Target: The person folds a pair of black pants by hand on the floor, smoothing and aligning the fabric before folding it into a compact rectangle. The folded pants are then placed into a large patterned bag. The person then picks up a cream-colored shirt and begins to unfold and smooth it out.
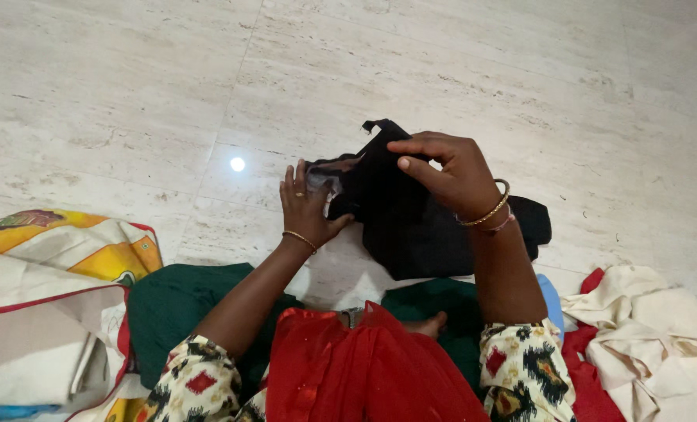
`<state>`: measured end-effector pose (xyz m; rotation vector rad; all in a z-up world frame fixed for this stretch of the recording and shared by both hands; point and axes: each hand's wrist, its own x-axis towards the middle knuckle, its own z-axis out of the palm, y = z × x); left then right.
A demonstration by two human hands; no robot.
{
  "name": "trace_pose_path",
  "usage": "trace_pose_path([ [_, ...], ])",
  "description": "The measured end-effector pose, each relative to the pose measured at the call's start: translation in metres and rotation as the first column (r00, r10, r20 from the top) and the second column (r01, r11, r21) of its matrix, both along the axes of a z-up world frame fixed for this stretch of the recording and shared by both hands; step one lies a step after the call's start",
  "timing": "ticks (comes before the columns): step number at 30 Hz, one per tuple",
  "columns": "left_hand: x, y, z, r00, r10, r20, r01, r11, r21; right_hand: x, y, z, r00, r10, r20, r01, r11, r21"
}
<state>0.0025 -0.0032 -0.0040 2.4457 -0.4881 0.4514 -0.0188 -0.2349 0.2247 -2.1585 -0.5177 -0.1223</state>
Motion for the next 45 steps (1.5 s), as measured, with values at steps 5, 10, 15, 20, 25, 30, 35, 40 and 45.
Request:
trace_pose_path([
  [5, 0.027, 0.017, -0.017, 0.980, -0.068, 0.186, 0.075, 0.997, -0.028, -0.006, -0.012, -0.012, 0.986, 0.067, -0.150, -0.064, 0.998, 0.023],
  [10, 0.041, 0.036, -0.017, 0.902, -0.384, -0.200, 0.383, 0.923, -0.046, 0.015, -0.054, -0.038, 0.985, -0.099, -0.139, 0.095, 0.995, -0.039],
  [15, 0.014, 0.029, 0.040, 0.835, -0.514, -0.197, 0.462, 0.849, -0.256, 0.064, -0.093, -0.090, 0.898, -0.398, -0.188, 0.418, 0.905, 0.079],
  [20, 0.004, 0.019, 0.059, 0.666, -0.389, -0.637, 0.503, 0.864, -0.003, 0.088, -0.097, -0.137, 0.846, -0.491, -0.207, 0.503, 0.864, 0.005],
  [25, 0.067, 0.048, -0.034, 0.800, -0.396, -0.450, 0.274, 0.909, -0.313, 0.086, -0.043, -0.163, 0.895, -0.444, 0.044, 0.445, 0.895, -0.030],
  [30, 0.129, 0.078, -0.141, 0.676, -0.141, -0.723, -0.054, 0.969, -0.240, 0.051, 0.077, -0.207, 0.968, -0.132, 0.215, 0.190, 0.941, -0.281],
  [35, 0.153, 0.121, -0.199, 0.457, -0.329, -0.827, -0.331, 0.800, -0.501, -0.003, 0.167, -0.260, 0.914, 0.405, -0.012, -0.395, 0.883, -0.254],
  [40, 0.128, 0.125, -0.142, 0.562, 0.011, -0.827, -0.082, 0.996, -0.042, -0.012, 0.146, -0.276, 0.822, 0.496, -0.279, -0.559, 0.797, -0.229],
  [45, 0.107, 0.137, -0.035, 0.674, -0.048, -0.737, -0.110, 0.980, -0.164, -0.022, 0.063, -0.259, 0.718, 0.318, -0.619, -0.337, 0.937, 0.090],
])
